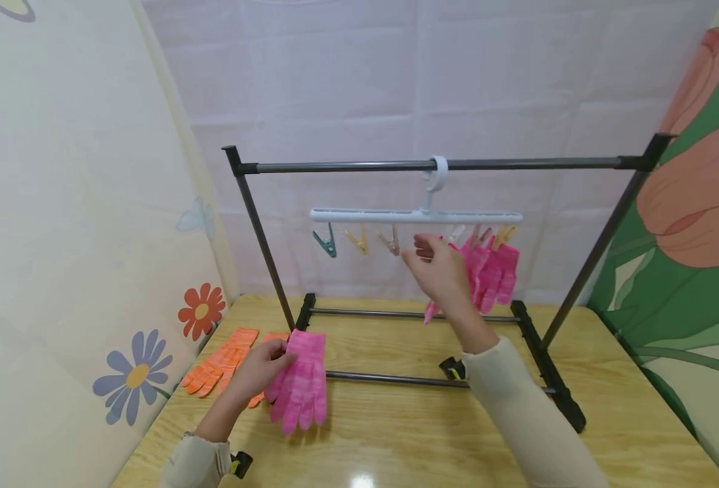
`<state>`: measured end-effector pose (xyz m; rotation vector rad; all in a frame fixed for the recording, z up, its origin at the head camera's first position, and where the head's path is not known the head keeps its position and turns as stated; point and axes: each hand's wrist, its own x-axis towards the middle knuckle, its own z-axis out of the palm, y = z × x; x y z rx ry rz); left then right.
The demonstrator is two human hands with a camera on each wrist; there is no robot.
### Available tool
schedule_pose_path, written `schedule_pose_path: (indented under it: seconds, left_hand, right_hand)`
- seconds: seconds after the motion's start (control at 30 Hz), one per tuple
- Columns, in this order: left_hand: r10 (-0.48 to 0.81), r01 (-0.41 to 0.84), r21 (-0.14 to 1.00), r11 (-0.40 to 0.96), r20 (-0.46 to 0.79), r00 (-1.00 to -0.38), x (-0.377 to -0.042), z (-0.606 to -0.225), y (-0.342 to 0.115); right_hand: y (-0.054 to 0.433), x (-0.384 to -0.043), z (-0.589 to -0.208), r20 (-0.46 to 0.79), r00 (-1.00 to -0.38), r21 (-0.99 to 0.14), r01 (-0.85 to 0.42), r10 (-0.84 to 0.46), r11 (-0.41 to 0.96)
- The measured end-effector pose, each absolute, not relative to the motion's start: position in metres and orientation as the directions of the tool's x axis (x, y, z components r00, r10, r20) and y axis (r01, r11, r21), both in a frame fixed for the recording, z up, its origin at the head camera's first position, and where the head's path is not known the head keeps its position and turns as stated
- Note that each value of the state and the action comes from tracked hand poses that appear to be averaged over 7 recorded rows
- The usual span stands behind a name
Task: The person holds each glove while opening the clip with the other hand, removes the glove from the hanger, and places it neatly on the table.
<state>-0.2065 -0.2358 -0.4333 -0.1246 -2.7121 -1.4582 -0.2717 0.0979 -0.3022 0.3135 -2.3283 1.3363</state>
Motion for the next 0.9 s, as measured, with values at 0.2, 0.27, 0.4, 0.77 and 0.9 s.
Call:
schedule_pose_path:
  seconds: [0.2,0.27,0.4,0.77,0.9]
  left_hand:
    - [0.050,0.086,0.834,0.544,0.071,-0.996,-0.208,-0.448,-0.238]
    - [0.044,0.077,0.833,0.548,0.063,-0.997,-0.210,-0.453,-0.240]
    - [0.039,0.071,0.826,0.560,0.059,-0.998,-0.212,-0.459,-0.241]
    - [0.060,0.062,0.817,0.574,0.034,-0.998,-0.214,-0.468,-0.245]
    - [0.067,0.041,0.822,0.568,0.003,-0.998,-0.215,-0.472,-0.246]
  right_hand:
    - [0.107,-0.267,-0.305,0.494,-0.869,-0.760,-0.419,0.024,0.497]
    - [0.111,-0.266,-0.305,0.486,-0.874,-0.764,-0.410,0.026,0.498]
    - [0.119,-0.265,-0.306,0.486,-0.874,-0.760,-0.405,0.030,0.508]
    - [0.137,-0.261,-0.306,0.505,-0.860,-0.748,-0.396,0.071,0.532]
    - [0.145,-0.258,-0.305,0.504,-0.860,-0.745,-0.389,0.077,0.542]
